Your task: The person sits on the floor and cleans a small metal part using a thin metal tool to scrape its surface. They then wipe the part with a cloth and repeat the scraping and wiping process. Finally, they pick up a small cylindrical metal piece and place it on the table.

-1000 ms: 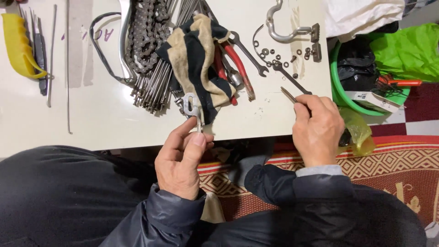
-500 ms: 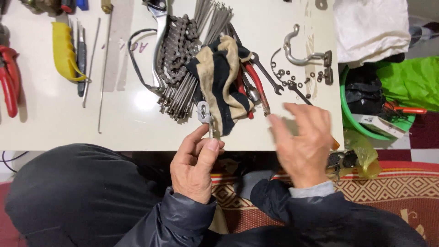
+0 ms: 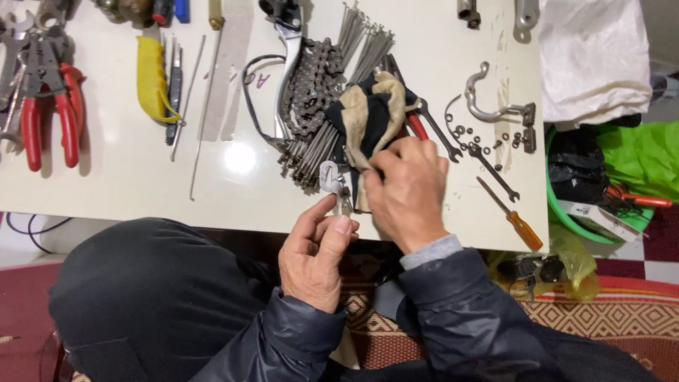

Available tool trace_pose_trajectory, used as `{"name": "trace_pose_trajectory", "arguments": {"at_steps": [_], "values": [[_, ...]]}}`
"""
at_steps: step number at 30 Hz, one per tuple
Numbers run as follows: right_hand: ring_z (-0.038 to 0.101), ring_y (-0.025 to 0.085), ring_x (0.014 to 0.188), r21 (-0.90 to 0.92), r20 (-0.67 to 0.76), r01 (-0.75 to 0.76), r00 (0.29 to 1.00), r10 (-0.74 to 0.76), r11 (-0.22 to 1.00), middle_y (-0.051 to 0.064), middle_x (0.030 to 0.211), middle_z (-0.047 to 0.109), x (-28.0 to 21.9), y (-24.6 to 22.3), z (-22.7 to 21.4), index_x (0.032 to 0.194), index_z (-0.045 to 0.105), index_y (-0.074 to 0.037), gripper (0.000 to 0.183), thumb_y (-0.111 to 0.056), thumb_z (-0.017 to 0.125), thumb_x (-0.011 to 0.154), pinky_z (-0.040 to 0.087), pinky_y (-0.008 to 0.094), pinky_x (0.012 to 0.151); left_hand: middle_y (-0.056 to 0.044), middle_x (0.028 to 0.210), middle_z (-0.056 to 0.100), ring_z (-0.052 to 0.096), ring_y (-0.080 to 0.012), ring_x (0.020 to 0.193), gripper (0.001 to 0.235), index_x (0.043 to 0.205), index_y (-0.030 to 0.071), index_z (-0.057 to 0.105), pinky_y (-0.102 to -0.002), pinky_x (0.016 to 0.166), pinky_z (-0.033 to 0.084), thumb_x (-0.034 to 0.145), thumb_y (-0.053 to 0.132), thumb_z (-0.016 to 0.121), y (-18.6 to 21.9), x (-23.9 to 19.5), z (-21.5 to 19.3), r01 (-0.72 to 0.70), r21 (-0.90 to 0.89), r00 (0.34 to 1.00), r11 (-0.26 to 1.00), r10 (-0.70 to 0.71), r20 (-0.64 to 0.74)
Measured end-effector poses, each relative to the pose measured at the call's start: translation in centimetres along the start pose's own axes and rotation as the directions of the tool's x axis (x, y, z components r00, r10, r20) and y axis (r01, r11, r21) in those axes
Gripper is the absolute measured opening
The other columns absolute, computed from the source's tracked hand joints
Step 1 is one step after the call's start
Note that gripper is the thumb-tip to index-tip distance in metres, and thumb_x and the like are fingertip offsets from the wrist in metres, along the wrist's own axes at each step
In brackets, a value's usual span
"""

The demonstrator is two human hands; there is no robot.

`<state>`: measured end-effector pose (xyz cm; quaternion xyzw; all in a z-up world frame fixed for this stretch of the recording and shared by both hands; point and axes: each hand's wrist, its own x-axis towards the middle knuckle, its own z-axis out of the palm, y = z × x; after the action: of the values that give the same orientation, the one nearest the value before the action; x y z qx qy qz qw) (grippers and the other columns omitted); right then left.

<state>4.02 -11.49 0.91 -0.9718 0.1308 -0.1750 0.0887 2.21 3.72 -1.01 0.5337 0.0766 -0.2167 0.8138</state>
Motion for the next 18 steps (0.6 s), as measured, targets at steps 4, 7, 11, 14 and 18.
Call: {"name": "trace_pose_trajectory", "arguments": {"at_steps": [4, 7, 11, 14, 18], "values": [[0.049, 0.027, 0.091, 0.085, -0.078, -0.007, 0.997, 0.014, 0.996, 0.007, 0.094, 0.058, 0.5, -0.1, -1.0, 0.093, 0.065, -0.007, 0.016, -0.018, 0.073, 0.084, 0.038, 0.04, 0.084, -0.016, 0.093, 0.074, 0.07, -0.0193, 0.082, 0.052, 0.131, -0.008, 0.062, -0.027, 0.078, 0.059, 0.085, 0.015, 0.067, 0.5, -0.1, 0.2, 0.008, 0.013, 1.0, 1.0, -0.008, 0.0], [0.046, 0.027, 0.089, -0.073, -0.008, -0.029, 1.0, 0.028, 0.997, 0.011, 0.096, 0.057, 1.0, 0.3, 0.0, 0.128, 0.061, 0.0, 0.062, -0.039, 0.078, 0.082, 0.033, 0.042, 0.082, -0.016, 0.093, 0.074, 0.072, -0.0197, 0.085, 0.053, 0.131, -0.008, 0.062, -0.028, 0.079, 0.06, 0.085, 0.017, 0.068, 0.4, -0.1, 0.3, -0.005, 0.017, 1.0, 1.0, 0.004, 0.015], [0.049, 0.025, 0.091, -0.067, -0.054, -0.009, 0.999, 0.005, 0.998, 0.008, 0.092, 0.056, 1.5, 0.2, 0.4, 0.091, 0.077, -0.01, 0.018, -0.026, 0.07, 0.088, 0.035, 0.041, 0.083, -0.015, 0.092, 0.075, 0.072, -0.0193, 0.083, 0.052, 0.13, -0.007, 0.063, -0.028, 0.077, 0.061, 0.084, 0.016, 0.069, 0.3, 0.0, 0.3, 0.003, 0.001, 1.0, 1.0, -0.003, -0.001], [0.053, 0.03, 0.106, 0.133, -0.083, -0.039, 0.995, 0.05, 0.99, 0.015, 0.112, 0.057, 2.2, 0.4, -1.0, 0.089, 0.072, -0.006, 0.013, -0.019, 0.069, 0.088, 0.045, 0.043, 0.087, -0.015, 0.092, 0.076, 0.072, -0.0194, 0.083, 0.052, 0.129, -0.006, 0.064, -0.028, 0.077, 0.061, 0.083, 0.018, 0.069, 0.6, 0.0, 0.1, 0.01, 0.019, 1.0, 1.0, -0.01, -0.014], [0.062, 0.032, 0.126, 0.764, 0.051, -0.173, 0.977, 0.209, 0.621, 0.017, 0.141, 0.061, 3.0, 1.6, -5.2, 0.09, 0.06, -0.011, 0.003, -0.011, 0.064, 0.089, 0.054, 0.041, 0.106, -0.014, 0.092, 0.076, 0.074, -0.0197, 0.084, 0.054, 0.13, -0.004, 0.064, -0.029, 0.079, 0.062, 0.082, 0.022, 0.07, 0.8, 0.0, 0.4, 0.021, 0.051, 1.0, 0.998, -0.02, -0.013]]}}
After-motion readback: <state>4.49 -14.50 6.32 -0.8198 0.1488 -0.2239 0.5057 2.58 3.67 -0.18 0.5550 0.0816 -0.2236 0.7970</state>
